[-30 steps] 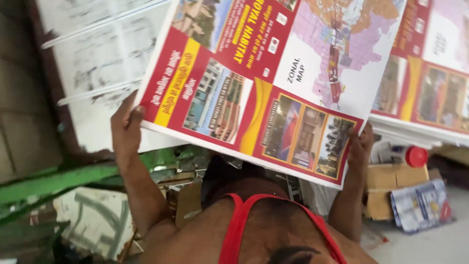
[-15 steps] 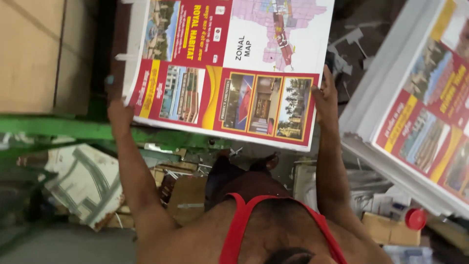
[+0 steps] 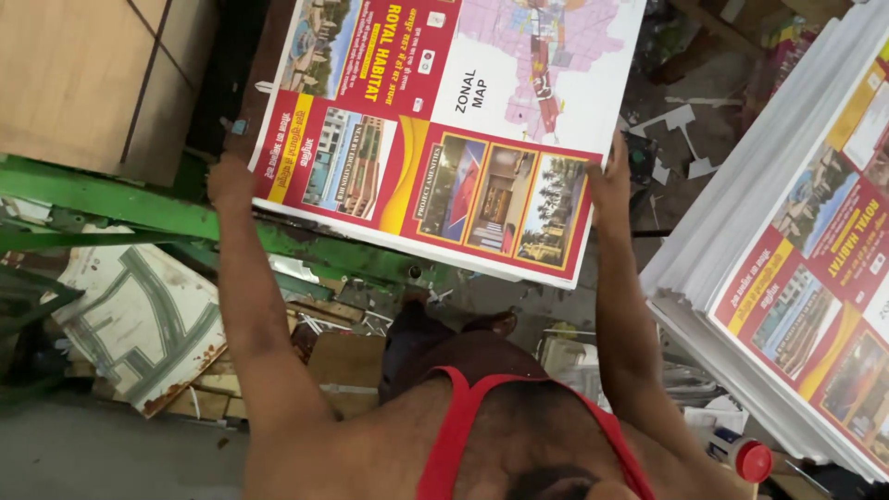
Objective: The person repeatedly picks up a single large printed sheet from a stack on the right and places it onto a green machine on the left. The action is performed one at a time in a repetitive loop.
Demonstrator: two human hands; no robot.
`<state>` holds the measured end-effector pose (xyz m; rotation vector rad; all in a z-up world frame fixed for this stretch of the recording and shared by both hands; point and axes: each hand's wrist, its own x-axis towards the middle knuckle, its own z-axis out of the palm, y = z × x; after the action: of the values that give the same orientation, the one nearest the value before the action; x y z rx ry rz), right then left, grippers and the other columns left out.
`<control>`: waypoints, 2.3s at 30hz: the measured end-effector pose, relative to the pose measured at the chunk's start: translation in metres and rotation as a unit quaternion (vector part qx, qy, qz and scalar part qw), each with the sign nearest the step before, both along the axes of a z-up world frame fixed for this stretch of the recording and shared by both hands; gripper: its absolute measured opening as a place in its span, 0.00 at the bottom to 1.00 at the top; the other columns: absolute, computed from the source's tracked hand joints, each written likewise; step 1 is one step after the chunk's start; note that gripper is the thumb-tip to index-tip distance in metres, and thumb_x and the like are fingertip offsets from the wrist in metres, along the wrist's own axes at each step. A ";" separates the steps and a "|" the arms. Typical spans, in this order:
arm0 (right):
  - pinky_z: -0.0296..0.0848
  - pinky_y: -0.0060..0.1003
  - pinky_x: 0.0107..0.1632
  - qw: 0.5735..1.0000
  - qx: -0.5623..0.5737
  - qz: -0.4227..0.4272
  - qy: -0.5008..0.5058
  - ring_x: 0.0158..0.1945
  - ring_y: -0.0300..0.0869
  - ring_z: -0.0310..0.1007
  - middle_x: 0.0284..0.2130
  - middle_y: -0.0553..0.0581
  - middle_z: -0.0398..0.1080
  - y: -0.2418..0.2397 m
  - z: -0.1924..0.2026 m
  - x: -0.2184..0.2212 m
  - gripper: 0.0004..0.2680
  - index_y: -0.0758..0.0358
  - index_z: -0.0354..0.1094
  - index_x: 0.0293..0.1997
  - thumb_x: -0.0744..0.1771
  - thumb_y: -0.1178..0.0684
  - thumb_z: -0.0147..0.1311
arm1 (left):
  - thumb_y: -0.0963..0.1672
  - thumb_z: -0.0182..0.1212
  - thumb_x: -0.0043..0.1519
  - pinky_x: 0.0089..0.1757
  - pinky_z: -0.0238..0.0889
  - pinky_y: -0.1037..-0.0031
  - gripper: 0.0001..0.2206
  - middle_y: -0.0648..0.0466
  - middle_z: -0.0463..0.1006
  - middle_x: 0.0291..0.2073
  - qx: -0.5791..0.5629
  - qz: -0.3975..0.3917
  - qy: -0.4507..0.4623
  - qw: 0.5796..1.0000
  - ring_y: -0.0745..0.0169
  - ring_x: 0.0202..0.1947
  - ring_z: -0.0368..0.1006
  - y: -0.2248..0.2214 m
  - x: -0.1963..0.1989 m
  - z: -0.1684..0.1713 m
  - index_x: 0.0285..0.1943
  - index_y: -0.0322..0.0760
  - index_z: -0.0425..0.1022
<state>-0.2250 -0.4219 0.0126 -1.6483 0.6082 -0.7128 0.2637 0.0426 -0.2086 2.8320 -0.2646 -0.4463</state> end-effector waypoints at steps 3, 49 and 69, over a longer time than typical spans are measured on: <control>0.59 0.36 0.71 1.000 0.022 -0.001 -0.019 0.70 0.43 0.61 0.67 0.61 0.60 -0.002 0.001 0.013 0.24 0.69 0.47 0.75 0.68 0.63 0.47 | 0.42 0.58 0.62 0.48 0.72 0.46 0.13 0.28 0.78 0.49 -0.012 0.009 -0.034 0.999 0.25 0.50 0.76 -0.004 0.007 -0.009 0.54 0.28 0.74; 0.69 0.53 0.62 0.920 -0.305 -0.096 0.229 0.62 0.63 0.67 0.59 0.72 0.68 -0.071 -0.106 -0.145 0.18 0.64 0.69 0.60 0.66 0.47 0.64 | 0.43 0.52 0.73 0.64 0.59 0.58 0.16 0.38 0.72 0.67 -0.454 -0.367 0.055 0.810 0.42 0.69 0.67 -0.157 -0.369 0.294 0.68 0.35 0.71; 0.59 0.72 0.59 0.806 -0.231 -0.145 0.526 0.61 0.89 0.42 0.62 0.89 0.51 -0.075 -0.038 -0.383 0.19 0.53 0.76 0.40 0.58 0.32 0.72 | 0.44 0.55 0.70 0.50 0.71 0.72 0.14 0.51 0.81 0.48 -0.274 -0.393 0.595 0.646 0.61 0.50 0.79 -0.301 -0.501 0.131 0.60 0.32 0.74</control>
<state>-0.6079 -0.4971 -0.0250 -2.4064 1.5989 -0.0567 -0.2376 -0.2582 -0.0777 1.2118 -1.0541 -1.8319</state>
